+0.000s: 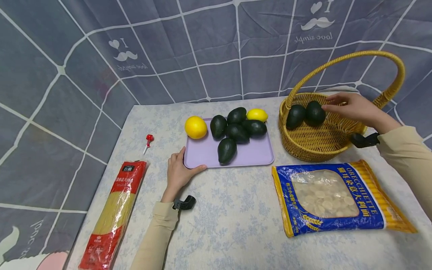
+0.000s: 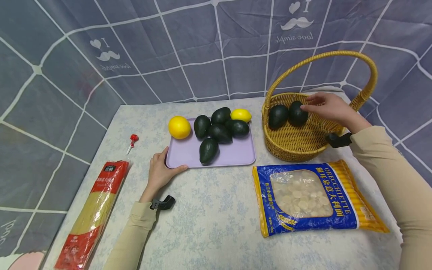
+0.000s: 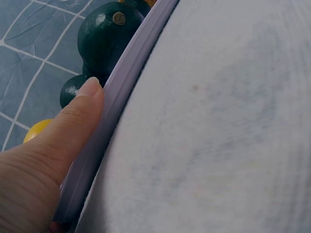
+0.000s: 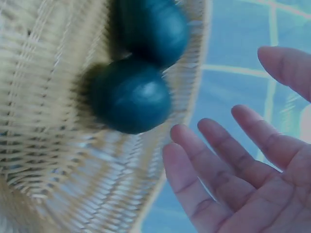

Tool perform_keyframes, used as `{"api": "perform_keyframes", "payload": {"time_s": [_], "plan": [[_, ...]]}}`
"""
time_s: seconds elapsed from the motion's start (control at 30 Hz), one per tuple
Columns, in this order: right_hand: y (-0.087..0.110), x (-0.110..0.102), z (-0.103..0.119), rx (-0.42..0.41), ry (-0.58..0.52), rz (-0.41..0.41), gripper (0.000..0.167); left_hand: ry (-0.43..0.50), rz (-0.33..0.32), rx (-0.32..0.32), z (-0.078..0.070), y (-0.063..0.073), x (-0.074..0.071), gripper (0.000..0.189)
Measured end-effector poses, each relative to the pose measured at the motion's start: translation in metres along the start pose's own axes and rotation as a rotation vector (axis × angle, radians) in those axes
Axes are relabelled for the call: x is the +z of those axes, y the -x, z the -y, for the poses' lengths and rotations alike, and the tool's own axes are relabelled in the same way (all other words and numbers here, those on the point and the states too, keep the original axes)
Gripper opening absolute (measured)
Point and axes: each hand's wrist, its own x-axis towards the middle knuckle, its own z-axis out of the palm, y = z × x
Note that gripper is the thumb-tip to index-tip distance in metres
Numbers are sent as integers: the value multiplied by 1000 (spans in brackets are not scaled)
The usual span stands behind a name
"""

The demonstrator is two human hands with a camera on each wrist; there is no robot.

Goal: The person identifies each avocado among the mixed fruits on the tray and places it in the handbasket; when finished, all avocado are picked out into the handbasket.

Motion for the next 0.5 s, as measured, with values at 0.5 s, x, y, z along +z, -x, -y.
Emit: {"api": "perform_keyframes", "payload": {"time_s": [0.5], "plan": [[61,21,65,-303,-255,-380,28,1,-22,25,0,0,0,108]]}}
